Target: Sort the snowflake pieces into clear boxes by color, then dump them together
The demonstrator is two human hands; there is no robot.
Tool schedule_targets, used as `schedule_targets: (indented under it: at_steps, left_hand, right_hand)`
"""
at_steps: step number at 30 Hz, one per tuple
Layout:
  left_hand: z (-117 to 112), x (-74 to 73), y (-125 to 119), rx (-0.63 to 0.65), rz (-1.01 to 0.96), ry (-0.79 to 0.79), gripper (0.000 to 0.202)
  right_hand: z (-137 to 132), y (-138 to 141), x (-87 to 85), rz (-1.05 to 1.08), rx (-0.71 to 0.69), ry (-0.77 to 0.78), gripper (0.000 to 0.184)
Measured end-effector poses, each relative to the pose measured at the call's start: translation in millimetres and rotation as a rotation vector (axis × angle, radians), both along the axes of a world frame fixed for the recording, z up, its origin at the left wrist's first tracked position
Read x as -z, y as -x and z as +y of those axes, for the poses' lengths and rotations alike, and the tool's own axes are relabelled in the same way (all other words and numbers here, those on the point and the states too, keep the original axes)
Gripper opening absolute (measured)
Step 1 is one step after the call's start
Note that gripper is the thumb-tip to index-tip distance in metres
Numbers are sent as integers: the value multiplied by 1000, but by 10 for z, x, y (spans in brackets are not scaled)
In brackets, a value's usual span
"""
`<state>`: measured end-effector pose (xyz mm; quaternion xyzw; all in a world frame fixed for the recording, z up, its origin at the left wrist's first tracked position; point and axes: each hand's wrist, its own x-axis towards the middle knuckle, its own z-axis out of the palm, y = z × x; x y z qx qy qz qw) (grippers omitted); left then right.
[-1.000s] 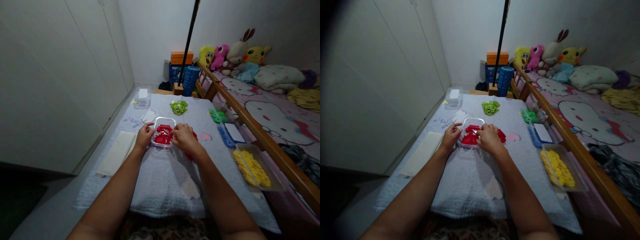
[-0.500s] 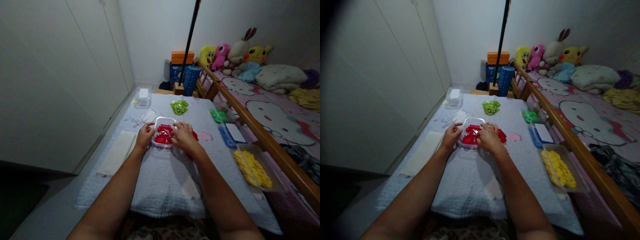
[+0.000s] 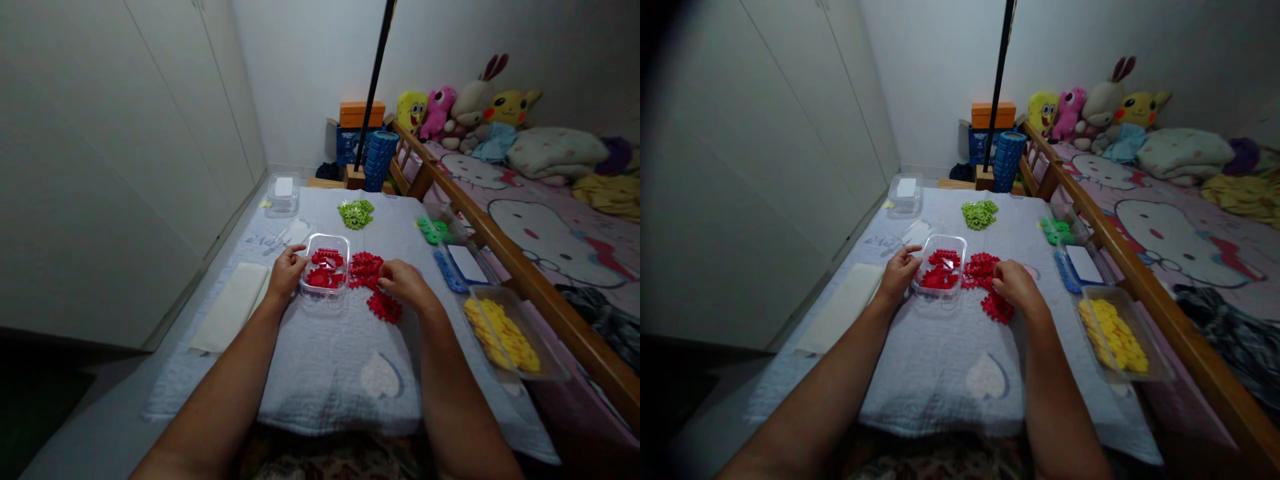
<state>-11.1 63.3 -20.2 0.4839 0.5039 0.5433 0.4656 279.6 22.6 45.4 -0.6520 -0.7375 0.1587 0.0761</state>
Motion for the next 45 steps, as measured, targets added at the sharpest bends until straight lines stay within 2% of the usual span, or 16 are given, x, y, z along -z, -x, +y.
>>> schedule_targets:
  at_steps: [4, 6, 15, 20, 24, 28, 33, 39, 45]
  left_hand:
    - [-2, 0, -3, 3, -8, 7, 45]
    - [1, 5, -2, 6, -8, 8, 45]
    - [18, 30, 12, 1, 12, 6, 45]
    - [21, 42, 19, 1, 10, 1, 45]
    - [34, 74, 29, 7, 16, -9, 44]
    - [46, 102, 32, 5, 2, -16, 45]
    - [43, 93, 30, 9, -10, -4, 45]
    - [41, 77, 30, 10, -16, 15, 47]
    - [38, 75, 29, 3, -22, 26, 46]
  right_hand:
    - [-18, 56, 138, -78, -32, -45, 1]
    - [-19, 95, 183, -95, -23, -72, 5]
    - [-18, 144, 240, -125, 26, -118, 4]
    - [-26, 149, 152, 98, 33, -237, 8]
    - [24, 332, -19, 302, -78, -286, 11]
    - [120, 631, -120, 165, -133, -327, 18]
    - [248, 891, -65, -65, -152, -257, 22]
    - [319, 969, 18, -163, -130, -180, 26]
    - [232, 913, -67, -129, -147, -151, 28]
